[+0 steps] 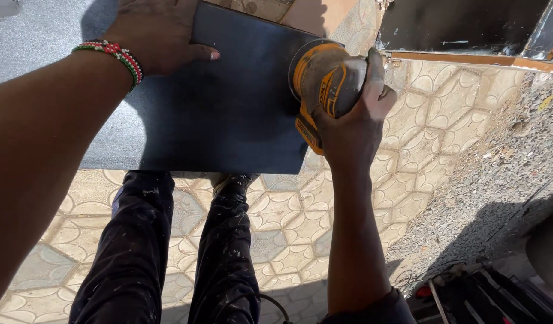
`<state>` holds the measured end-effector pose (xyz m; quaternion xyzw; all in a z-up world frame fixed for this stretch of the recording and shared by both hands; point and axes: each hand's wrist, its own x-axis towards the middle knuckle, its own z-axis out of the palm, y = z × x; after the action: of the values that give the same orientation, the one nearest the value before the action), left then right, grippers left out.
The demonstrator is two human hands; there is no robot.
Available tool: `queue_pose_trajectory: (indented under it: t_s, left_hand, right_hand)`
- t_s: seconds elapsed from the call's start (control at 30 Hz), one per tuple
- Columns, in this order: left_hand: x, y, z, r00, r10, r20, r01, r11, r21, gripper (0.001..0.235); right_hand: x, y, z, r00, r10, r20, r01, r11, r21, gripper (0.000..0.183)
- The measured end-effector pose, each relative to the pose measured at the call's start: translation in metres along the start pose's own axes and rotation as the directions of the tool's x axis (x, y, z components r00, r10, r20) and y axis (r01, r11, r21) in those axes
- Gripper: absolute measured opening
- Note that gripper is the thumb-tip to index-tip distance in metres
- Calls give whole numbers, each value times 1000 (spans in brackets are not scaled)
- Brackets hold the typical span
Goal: The person uses a yellow and black orbital sander to smooth the surface of a dark metal sheet. They hold the sheet steady with their left hand while maneuvering the sander with their right hand across the flat surface and along the edges.
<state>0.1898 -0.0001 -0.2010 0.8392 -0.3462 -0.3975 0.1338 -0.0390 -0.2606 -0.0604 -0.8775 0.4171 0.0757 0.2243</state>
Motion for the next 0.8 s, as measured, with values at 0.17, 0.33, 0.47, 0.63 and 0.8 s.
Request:
queue_pose_trajectory:
  t_s: [0.17,0.33,0.47,0.63,0.8]
  left_hand:
    - [-1,-1,2,996,-28,80,30,999,-27,74]
    - [6,-13,15,994,-44,97,44,999,9,82]
    - [3,-10,14,997,-28,65,27,999,23,79]
    - [-1,4,4,999,-36,-5,36,995,89,83]
    - [11,2,24,977,58,-206,-18,982,191,82]
  right_hand:
    - [45,12,-39,933,-348,95,343,937,67,114]
    - [10,14,-27,986,-110,123,115,992,-42,120]
    - [-62,34,-3,999,-13,33,13,1000,1,123]
    - [-152,50,22,955,282,-95,-265,951,159,120]
    - [-197,49,17,806,586,80,-570,733,370,128]
